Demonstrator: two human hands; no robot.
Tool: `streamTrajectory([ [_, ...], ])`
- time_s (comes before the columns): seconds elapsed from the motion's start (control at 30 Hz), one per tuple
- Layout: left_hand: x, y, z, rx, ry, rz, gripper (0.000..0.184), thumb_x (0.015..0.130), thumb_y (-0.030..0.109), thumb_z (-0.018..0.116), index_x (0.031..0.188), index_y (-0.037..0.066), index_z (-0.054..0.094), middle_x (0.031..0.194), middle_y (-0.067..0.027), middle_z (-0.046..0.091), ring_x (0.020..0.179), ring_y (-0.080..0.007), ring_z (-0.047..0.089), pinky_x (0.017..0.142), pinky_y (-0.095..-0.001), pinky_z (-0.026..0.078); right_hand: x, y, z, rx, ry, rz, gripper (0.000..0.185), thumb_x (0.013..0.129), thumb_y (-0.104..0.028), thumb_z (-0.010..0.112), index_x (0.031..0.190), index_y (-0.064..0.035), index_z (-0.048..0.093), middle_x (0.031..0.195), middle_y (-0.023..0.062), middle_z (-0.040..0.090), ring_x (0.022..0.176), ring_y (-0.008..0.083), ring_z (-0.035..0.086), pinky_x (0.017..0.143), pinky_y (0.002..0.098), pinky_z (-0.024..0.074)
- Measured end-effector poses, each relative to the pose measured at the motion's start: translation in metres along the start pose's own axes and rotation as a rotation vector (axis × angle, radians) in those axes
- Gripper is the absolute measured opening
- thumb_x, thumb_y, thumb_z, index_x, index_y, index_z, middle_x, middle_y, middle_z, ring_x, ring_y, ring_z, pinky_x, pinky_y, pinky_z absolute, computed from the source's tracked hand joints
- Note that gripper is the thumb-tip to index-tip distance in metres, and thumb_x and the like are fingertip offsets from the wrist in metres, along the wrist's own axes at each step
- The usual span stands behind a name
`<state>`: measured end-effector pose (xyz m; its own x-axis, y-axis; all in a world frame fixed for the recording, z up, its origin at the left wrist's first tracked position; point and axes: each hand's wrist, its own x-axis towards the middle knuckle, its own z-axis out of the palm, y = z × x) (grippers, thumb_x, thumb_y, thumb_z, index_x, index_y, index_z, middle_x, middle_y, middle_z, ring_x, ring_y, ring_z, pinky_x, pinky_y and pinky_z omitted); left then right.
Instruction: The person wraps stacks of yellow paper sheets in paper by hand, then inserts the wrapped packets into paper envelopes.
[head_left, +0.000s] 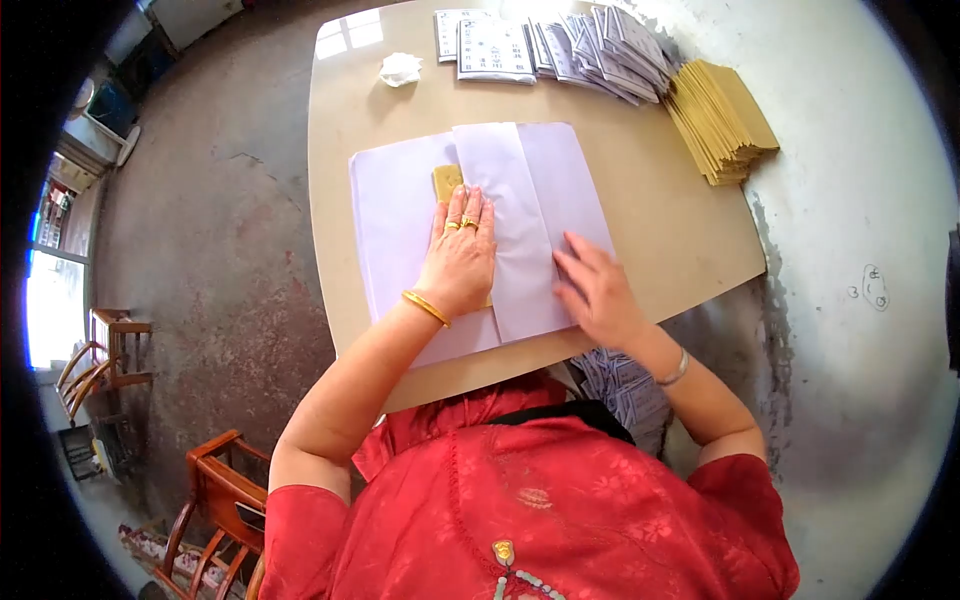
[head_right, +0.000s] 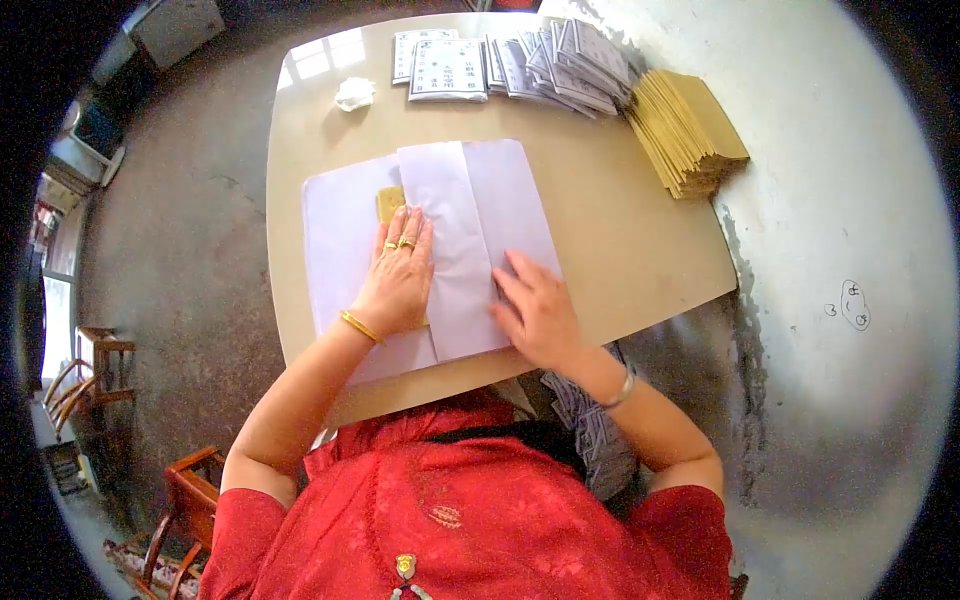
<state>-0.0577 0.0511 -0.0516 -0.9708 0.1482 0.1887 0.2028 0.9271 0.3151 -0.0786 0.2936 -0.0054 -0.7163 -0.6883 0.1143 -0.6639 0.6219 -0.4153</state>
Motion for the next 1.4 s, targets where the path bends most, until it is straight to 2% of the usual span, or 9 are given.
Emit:
streamTrajectory([
  [0.03, 0.000, 0.000, -0.002, -0.006, -0.005, -0.006, 0.055, 0.095, 0.018, 0.046, 0.143, -0.008, 0.037, 0.154, -0.0264, 0.028, 0.147, -0.0397, 0.019, 0.120, -0.0504, 0.012, 0.015, 0.007, 0.004, 0.005, 0.188, -0.099, 0.040, 0.088, -0.020, 0.066, 0.121, 0.0027, 0.060, 0.122, 0.0195, 0.061, 0.107, 0.0363, 0.059, 0.094, 0.0409, 0.0471],
  [0.13, 0.000, -0.003, 0.003, 0.008, 0.013, 0.005, 0.055, 0.096, 0.019, 0.046, 0.143, -0.007, 0.037, 0.154, -0.0261, 0.028, 0.147, -0.0395, 0.019, 0.120, -0.0511, 0.012, 0.061, 0.015, 0.006, 0.351, 0.097, 0.238, 0.036, 0.087, -0.021, 0.069, 0.113, 0.0038, 0.062, 0.101, 0.0168, 0.069, 0.089, 0.0320, 0.066, 0.079, 0.0370, 0.0534],
  [0.33, 0.001, -0.003, 0.006, -0.051, 0.011, -0.026, 0.054, 0.096, 0.020, 0.047, 0.142, -0.005, 0.039, 0.154, -0.0248, 0.029, 0.147, -0.0395, 0.020, 0.120, -0.0513, 0.013, 0.129, 0.033, 0.007, 0.693, -0.115, 0.546, 0.033, 0.084, -0.026, 0.074, 0.097, 0.0039, 0.066, 0.079, 0.0126, 0.068, 0.068, 0.0193, 0.065, 0.064, 0.0339, 0.0529],
  [0.57, 0.000, -0.008, 0.000, -0.230, 0.049, -0.021, 0.056, 0.090, 0.015, 0.057, 0.142, 0.000, 0.042, 0.152, -0.0247, 0.033, 0.145, -0.0386, 0.024, 0.120, -0.0488, 0.014, 0.125, 0.021, 0.023, 0.379, 0.101, 0.204, 0.026, 0.084, -0.022, 0.073, 0.089, 0.0021, 0.064, 0.064, 0.0130, 0.059, 0.057, 0.0192, 0.053, 0.057, 0.0343, 0.0446],
  [0.8, -0.002, -0.100, -0.021, -0.480, 0.831, -0.258, 0.067, 0.084, 0.015, 0.072, 0.142, 0.003, 0.041, 0.144, -0.0254, 0.042, 0.134, -0.0375, 0.042, 0.110, -0.0429, 0.035, 0.095, 0.005, 0.018, 0.559, 0.328, 0.151, 0.027, 0.088, -0.017, 0.072, 0.078, -0.0005, 0.054, 0.061, 0.0025, 0.048, 0.057, 0.0098, 0.041, 0.052, 0.0290, 0.0380],
  [0.97, -0.027, -0.095, -0.086, -1.214, 0.269, -0.690, 0.080, 0.080, 0.018, 0.082, 0.143, -0.001, 0.036, 0.124, -0.0183, 0.060, 0.106, -0.0211, 0.062, 0.091, -0.0339, 0.050, 0.093, 0.005, 0.011, 0.712, 0.291, 0.154, 0.017, 0.088, -0.016, 0.071, 0.086, -0.0010, 0.063, 0.061, -0.0006, 0.049, 0.059, 0.0056, 0.043, 0.053, 0.0255, 0.0378],
  [1.07, -0.032, -0.093, -0.079, -1.361, 0.038, -0.610, 0.084, 0.075, 0.017, 0.084, 0.144, 0.003, 0.037, 0.116, -0.0121, 0.064, 0.107, -0.0177, 0.062, 0.093, -0.0352, 0.051, 0.106, 0.017, 0.019, 0.666, 0.278, 0.198, 0.023, 0.087, -0.021, 0.070, 0.084, 0.0005, 0.063, 0.061, 0.0039, 0.053, 0.058, 0.0088, 0.047, 0.053, 0.0282, 0.0401],
  [1.3, -0.007, -0.080, -0.076, -1.412, 0.003, -0.584, 0.069, 0.074, 0.002, 0.079, 0.134, 0.000, 0.046, 0.112, -0.0109, 0.065, 0.097, -0.0182, 0.066, 0.081, -0.0313, 0.057, 0.118, 0.020, 0.025, 0.271, 0.198, 0.268, 0.036, 0.081, -0.033, 0.070, 0.093, 0.0013, 0.069, 0.087, 0.0233, 0.068, 0.085, 0.0381, 0.067, 0.077, 0.0431, 0.0523],
  [1.4, 0.009, -0.064, -0.080, -1.416, -0.022, -0.558, 0.067, 0.074, 0.000, 0.078, 0.132, 0.000, 0.046, 0.111, -0.0104, 0.066, 0.094, -0.0179, 0.067, 0.076, -0.0298, 0.058, 0.122, 0.021, 0.030, 0.218, 0.172, 0.288, 0.036, 0.082, -0.032, 0.069, 0.096, 0.0011, 0.069, 0.090, 0.0229, 0.069, 0.087, 0.0375, 0.067, 0.079, 0.0429, 0.0529],
])
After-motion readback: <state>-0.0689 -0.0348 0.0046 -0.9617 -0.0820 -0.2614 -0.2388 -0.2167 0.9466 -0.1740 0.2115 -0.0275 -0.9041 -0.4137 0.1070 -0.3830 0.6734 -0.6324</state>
